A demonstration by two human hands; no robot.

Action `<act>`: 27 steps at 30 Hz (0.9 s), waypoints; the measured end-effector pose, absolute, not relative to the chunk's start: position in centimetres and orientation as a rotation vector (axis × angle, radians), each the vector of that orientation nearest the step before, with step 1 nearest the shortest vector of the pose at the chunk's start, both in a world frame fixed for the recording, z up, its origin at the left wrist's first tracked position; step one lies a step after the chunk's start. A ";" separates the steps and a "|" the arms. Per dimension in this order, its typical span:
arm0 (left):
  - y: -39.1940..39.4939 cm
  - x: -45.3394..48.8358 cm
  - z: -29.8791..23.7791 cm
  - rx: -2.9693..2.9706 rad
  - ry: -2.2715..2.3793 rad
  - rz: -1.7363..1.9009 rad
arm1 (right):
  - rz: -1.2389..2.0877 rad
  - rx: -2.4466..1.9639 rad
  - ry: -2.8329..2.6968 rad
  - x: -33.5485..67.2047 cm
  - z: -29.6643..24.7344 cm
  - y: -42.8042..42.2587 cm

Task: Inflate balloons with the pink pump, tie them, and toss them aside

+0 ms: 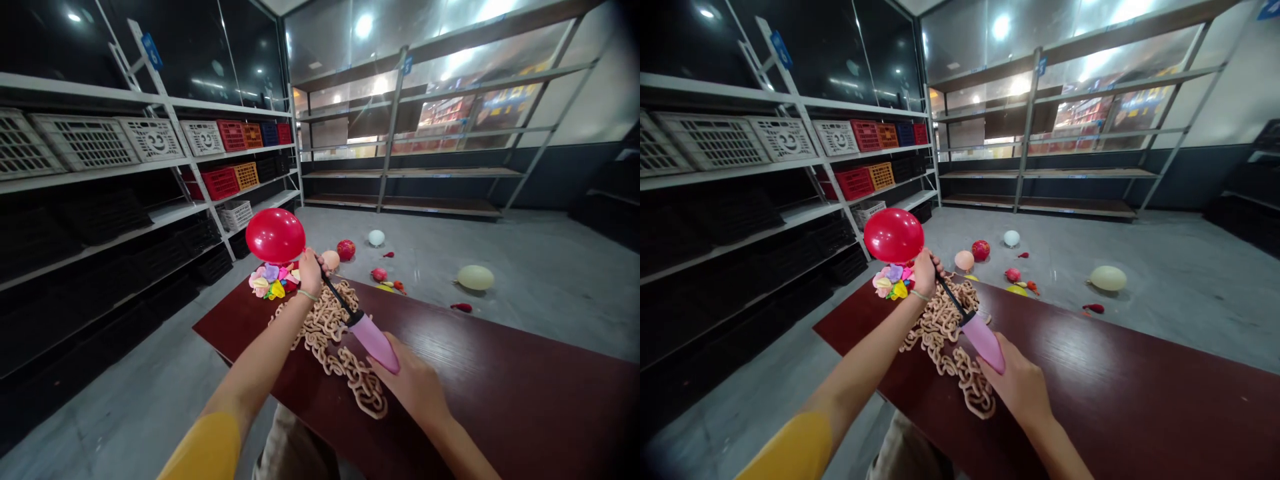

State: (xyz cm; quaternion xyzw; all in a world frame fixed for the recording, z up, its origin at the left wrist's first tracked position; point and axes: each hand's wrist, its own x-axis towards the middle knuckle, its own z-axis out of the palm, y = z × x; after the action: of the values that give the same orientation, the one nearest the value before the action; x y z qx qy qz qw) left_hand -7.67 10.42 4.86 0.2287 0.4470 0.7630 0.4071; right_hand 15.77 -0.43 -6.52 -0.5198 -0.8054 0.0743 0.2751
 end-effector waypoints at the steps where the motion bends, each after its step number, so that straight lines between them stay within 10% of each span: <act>1: 10.0 -6.6 4.0 0.575 1.119 1.914 | 0.155 -1.415 -2.160 15.8 -6.7 -0.4; 27: 7.5 -1.6 0.6 0.649 1.095 1.772 | 0.160 -1.455 -2.152 15.7 -5.6 -0.7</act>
State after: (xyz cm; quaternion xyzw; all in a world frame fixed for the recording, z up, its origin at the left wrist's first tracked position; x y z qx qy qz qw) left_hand -1.60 7.49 0.59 0.2639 0.4451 0.7204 0.4618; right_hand 15.66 -0.74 -5.61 -0.5389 -0.7971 0.0591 0.2660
